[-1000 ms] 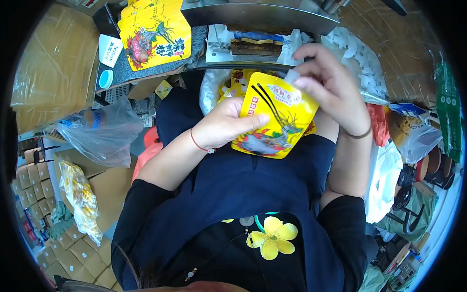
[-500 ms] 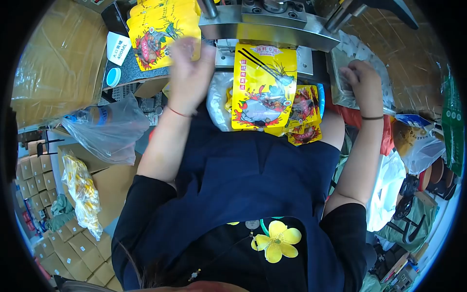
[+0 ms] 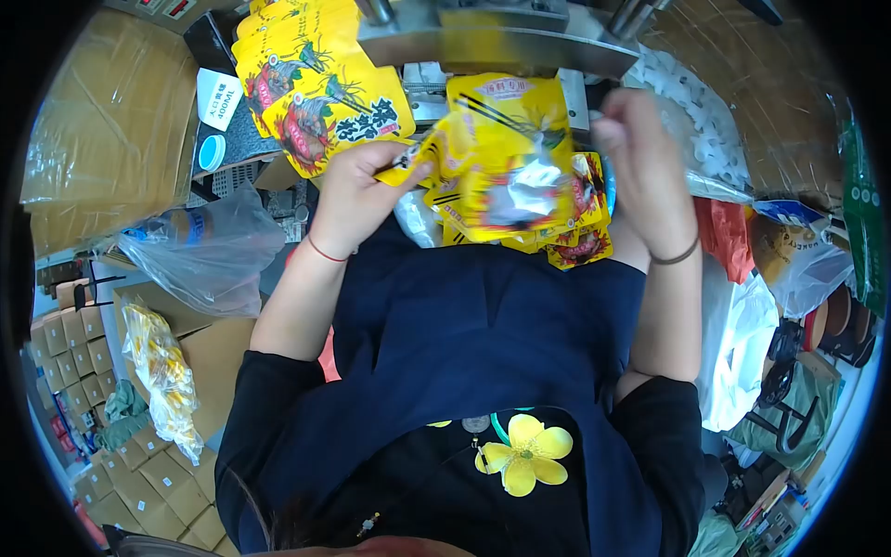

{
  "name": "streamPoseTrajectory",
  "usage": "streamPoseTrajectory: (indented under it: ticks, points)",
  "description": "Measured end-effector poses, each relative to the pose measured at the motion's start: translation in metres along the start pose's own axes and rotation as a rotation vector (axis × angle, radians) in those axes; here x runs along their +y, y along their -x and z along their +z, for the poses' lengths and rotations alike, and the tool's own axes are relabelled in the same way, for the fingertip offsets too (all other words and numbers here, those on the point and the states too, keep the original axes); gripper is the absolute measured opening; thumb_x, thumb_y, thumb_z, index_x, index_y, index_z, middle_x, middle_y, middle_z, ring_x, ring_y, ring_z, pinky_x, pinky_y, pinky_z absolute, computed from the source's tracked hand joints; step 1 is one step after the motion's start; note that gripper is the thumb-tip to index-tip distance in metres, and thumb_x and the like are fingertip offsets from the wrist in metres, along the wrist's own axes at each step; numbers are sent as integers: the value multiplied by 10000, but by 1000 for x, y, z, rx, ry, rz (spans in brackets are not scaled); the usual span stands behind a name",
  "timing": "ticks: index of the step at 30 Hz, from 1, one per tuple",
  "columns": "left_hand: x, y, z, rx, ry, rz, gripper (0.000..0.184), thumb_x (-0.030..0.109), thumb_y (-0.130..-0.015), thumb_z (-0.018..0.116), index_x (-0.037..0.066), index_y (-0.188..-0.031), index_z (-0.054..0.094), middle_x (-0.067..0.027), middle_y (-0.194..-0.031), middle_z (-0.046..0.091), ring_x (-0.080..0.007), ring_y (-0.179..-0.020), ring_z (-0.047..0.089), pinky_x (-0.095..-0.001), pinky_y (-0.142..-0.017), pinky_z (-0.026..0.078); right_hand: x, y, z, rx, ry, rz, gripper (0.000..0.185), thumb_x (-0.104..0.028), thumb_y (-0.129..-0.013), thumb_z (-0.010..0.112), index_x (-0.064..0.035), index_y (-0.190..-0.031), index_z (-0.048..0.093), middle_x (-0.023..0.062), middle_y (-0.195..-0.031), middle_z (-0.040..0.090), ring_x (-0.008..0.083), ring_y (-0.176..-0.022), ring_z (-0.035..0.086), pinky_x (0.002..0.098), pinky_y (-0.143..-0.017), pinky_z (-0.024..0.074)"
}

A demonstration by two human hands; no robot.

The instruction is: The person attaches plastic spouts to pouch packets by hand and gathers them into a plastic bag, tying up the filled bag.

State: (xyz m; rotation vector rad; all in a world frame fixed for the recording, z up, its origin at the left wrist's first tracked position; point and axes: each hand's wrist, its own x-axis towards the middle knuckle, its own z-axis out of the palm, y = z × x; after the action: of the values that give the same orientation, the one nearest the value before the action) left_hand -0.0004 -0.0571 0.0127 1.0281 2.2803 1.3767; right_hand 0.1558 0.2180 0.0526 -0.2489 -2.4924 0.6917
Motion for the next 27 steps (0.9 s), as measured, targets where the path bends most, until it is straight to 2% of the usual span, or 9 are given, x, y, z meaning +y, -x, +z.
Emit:
streamPoseTrajectory:
  ticks: [4,7,10,12,16,19,22,25,27]
  points:
    - [15,1,29,-158,33,-38,248,203,-881,791,-25,-951,726,-72,-762,696,-73,-668,601,-245,-621,474,-41,-2,14,-58,-562,149,261,-178,-871,763,-3,-1026,647,95,-845,648,199,-773,640,300,-735,504]
    - [20,6,43,-328,205,-126,284,223,-948,729,-48,-1032,709,-72,-895,739,-96,-809,696,-242,-670,547,-41,-17,25,-24,-232,-185,253,-195,-854,777,0,-968,665,116,-849,660,233,-744,626,327,-718,507]
    - [18,17,63,-380,739,-231,306,303,-986,663,8,-1038,732,-56,-900,757,-107,-802,689,-279,-760,544,-33,-14,10,-140,-243,-126,197,-202,-933,682,-6,-948,662,141,-878,663,292,-775,621,366,-719,497]
    - [20,18,62,-504,775,-280,338,314,-996,653,2,-1114,711,-73,-1009,753,-123,-922,695,-287,-842,547,-24,-15,0,-283,-221,-210,223,-216,-998,589,-2,-971,647,147,-889,662,325,-799,627,384,-744,504]
    - [23,19,69,-661,995,-421,349,183,-977,687,-16,-1257,625,-94,-1158,715,-165,-1031,685,-311,-924,547,-16,-15,-9,-445,-270,-135,239,-231,-993,594,-19,-1072,668,166,-981,700,368,-941,663,401,-840,522]
    - [11,16,70,-674,975,-450,361,86,-931,713,-17,-1263,618,-109,-1196,706,-176,-1056,686,-332,-952,544,7,-17,-16,-151,202,61,257,-203,-977,601,-62,-1181,670,187,-1143,685,396,-1023,656,429,-870,528]
    - [7,5,68,-460,1093,-408,338,29,-882,707,-38,-1208,651,-111,-1151,718,-176,-1008,695,-327,-918,550,71,-23,-27,-8,541,-116,302,-186,-958,608,-107,-1246,650,200,-1293,618,423,-1090,626,457,-906,518]
    - [7,-20,55,-392,1118,-402,333,12,-885,700,-42,-1208,641,-109,-1140,716,-173,-1006,688,-323,-914,551,120,-22,-14,-158,588,-98,325,-178,-941,621,-128,-1262,637,213,-1352,566,429,-1121,606,451,-923,512]
    - [1,-36,53,-400,1036,-386,326,-19,-902,682,-45,-1222,625,-132,-1158,705,-207,-1035,696,-358,-929,561,116,-21,-11,-142,462,-38,293,-154,-911,656,-96,-1198,646,219,-1223,602,421,-1064,618,457,-895,507]
